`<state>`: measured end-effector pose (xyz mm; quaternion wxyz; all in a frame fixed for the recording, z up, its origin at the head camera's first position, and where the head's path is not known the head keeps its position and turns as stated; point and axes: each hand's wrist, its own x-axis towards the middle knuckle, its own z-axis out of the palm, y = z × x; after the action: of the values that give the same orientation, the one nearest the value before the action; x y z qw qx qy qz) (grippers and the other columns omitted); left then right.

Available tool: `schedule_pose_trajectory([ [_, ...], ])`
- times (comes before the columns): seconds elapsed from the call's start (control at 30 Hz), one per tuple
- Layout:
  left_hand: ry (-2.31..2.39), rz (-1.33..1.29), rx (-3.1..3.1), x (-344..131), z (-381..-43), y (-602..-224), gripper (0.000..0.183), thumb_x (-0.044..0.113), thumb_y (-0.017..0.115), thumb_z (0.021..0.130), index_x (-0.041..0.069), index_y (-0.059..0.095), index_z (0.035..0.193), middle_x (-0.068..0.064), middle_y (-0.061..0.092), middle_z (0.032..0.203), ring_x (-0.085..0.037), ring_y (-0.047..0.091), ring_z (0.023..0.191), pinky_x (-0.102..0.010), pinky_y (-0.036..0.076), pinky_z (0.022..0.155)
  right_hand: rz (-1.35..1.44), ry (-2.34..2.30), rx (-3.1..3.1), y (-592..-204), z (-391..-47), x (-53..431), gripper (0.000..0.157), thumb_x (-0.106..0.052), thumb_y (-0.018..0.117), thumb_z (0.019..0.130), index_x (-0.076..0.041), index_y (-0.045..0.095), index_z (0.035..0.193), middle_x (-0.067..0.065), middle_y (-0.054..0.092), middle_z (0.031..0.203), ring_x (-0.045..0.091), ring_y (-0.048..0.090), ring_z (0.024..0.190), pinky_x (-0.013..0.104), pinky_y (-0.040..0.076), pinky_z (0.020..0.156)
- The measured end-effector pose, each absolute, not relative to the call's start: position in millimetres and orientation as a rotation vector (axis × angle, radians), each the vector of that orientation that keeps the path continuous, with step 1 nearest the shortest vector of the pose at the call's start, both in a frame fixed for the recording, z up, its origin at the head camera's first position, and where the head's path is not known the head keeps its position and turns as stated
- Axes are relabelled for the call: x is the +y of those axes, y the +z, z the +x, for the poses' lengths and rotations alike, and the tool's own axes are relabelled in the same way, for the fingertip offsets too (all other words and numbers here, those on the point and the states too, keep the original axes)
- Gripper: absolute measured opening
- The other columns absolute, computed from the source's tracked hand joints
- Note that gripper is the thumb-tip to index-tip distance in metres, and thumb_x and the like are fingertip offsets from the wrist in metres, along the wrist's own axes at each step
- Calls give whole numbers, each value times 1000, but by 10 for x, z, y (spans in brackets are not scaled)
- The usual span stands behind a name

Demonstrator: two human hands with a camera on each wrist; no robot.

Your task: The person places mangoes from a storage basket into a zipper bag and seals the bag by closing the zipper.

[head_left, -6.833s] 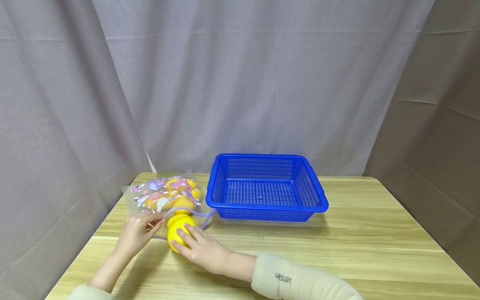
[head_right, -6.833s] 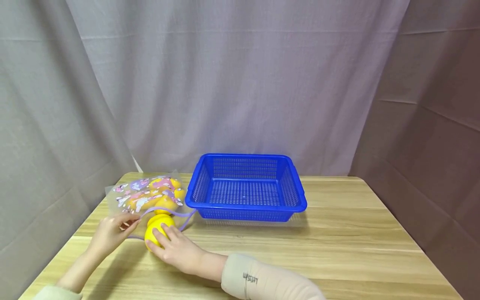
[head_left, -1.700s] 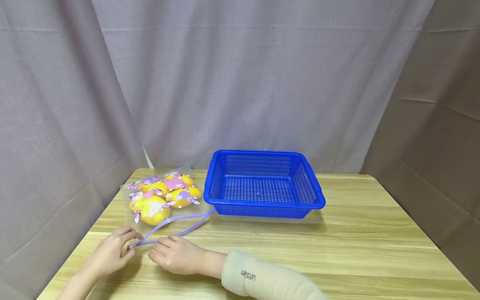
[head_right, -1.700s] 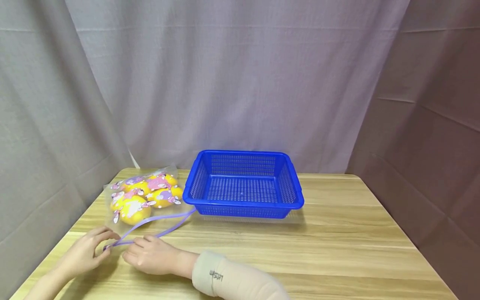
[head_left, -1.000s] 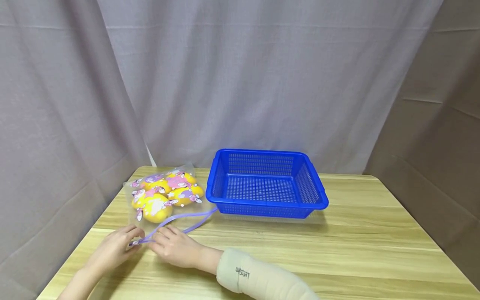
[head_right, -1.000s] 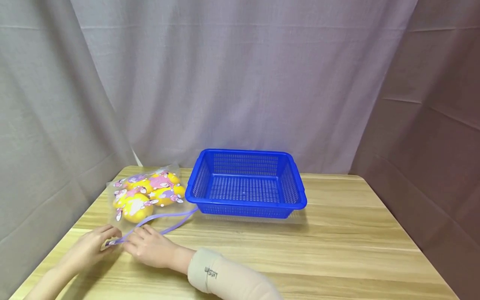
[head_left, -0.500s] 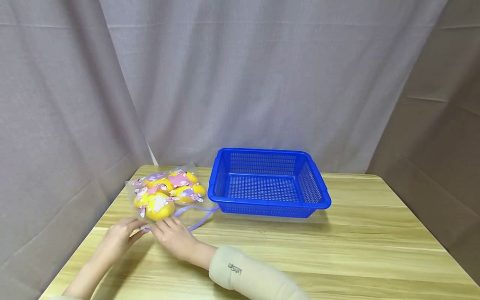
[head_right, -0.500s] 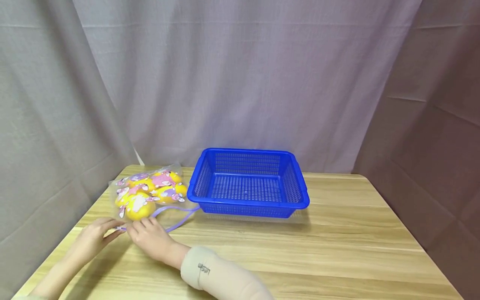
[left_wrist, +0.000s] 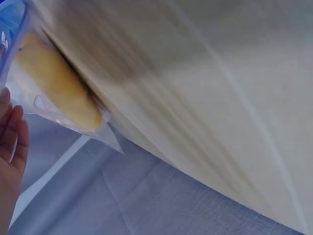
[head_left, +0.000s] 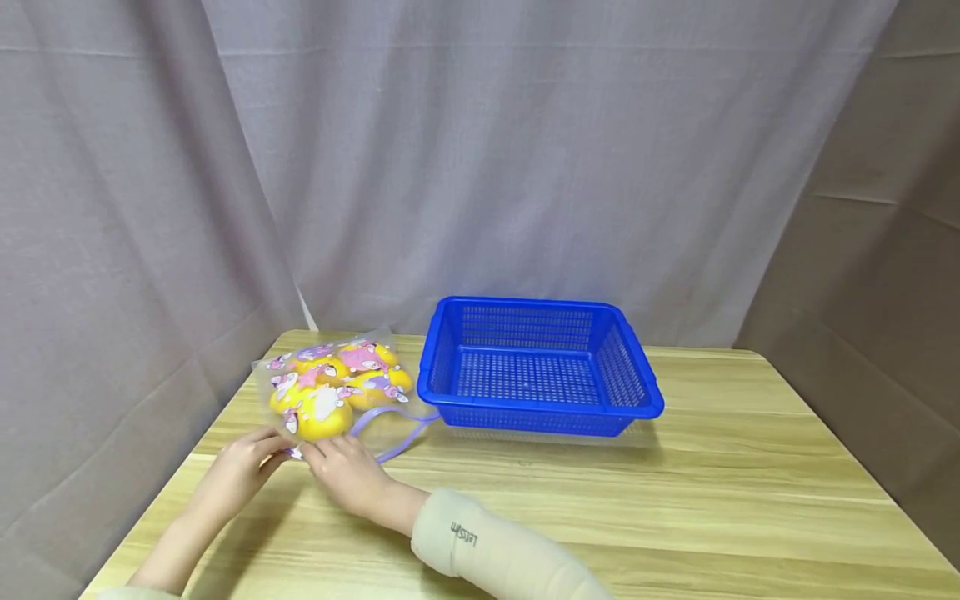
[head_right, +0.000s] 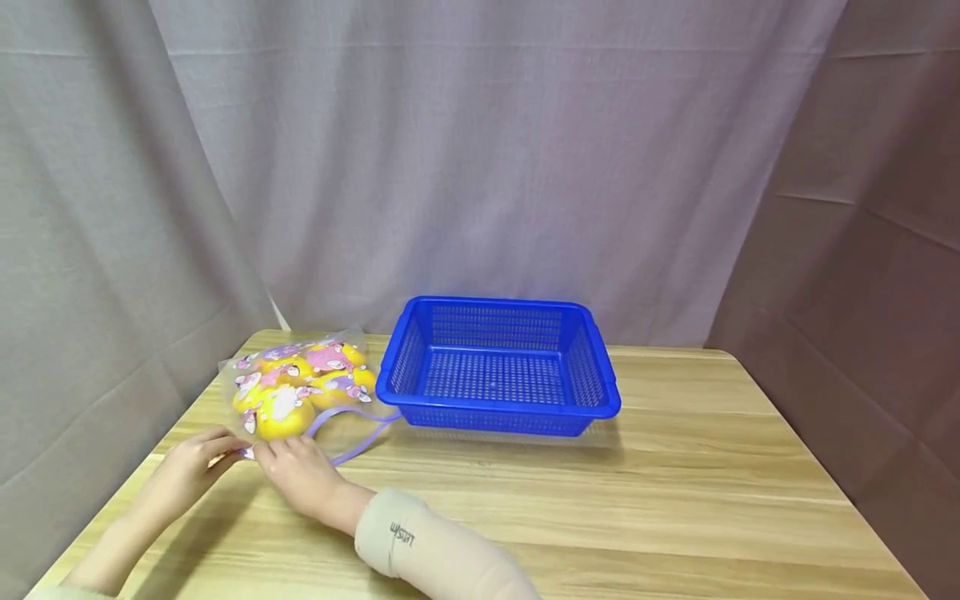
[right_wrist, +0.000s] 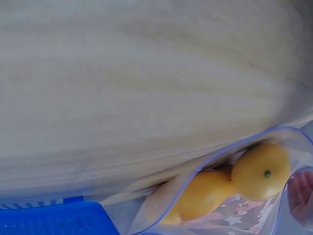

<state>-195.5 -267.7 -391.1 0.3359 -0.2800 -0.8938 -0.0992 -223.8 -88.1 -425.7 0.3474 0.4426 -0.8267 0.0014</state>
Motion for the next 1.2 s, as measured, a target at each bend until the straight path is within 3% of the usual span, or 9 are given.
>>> schedule_pose_trajectory([
  [0.23,-128,-791,-2312,-2631,-2036,-3833,18,7,77,64,12,68,79,3,61,79,-14,59,66,-32,51,56,1132,58,-2188,-4110,-2298,-947,12,-28,61,90,-18,64,95,-12,65,81,-1,59,72,9,47,66],
  [0.43,-126,-823,-2312,-2628,-2084,-3803,19,10,77,63,14,67,79,2,61,82,-16,59,70,-33,51,57,1144,152,-2254,-4038,-2317,-950,13,-27,61,91,-16,66,96,-11,67,81,-1,60,70,6,46,66],
  [0.63,-139,-859,-2315,-2682,-2077,-3826,20,13,75,63,18,58,70,7,52,75,-10,48,66,-26,42,51,1137,14,-2190,-4070,-2303,-1000,8,-27,64,88,-21,65,92,-13,65,82,0,58,71,8,43,61],
  [0.87,-140,-850,-2371,-2777,-2036,-3878,24,13,77,63,22,57,72,9,57,80,-12,56,73,-28,48,56,1209,-148,-2250,-4064,-2257,-1020,30,-30,61,91,-20,60,119,-13,67,97,-1,57,79,7,44,68],
  [1.07,-135,-813,-2397,-2871,-1994,-3899,31,9,78,63,21,50,69,12,49,72,-2,43,64,-17,34,47,1241,-193,-2242,-4113,-2270,-1009,17,-24,60,91,-22,65,108,-12,67,96,1,57,78,10,45,68],
  [1.2,-97,-794,-2415,-2935,-1971,-3917,32,10,76,64,21,46,69,13,45,72,-2,41,64,-16,31,46,1250,-208,-2214,-4156,-2277,-1012,12,-21,61,91,-21,65,102,-11,68,94,3,59,78,12,47,69],
])
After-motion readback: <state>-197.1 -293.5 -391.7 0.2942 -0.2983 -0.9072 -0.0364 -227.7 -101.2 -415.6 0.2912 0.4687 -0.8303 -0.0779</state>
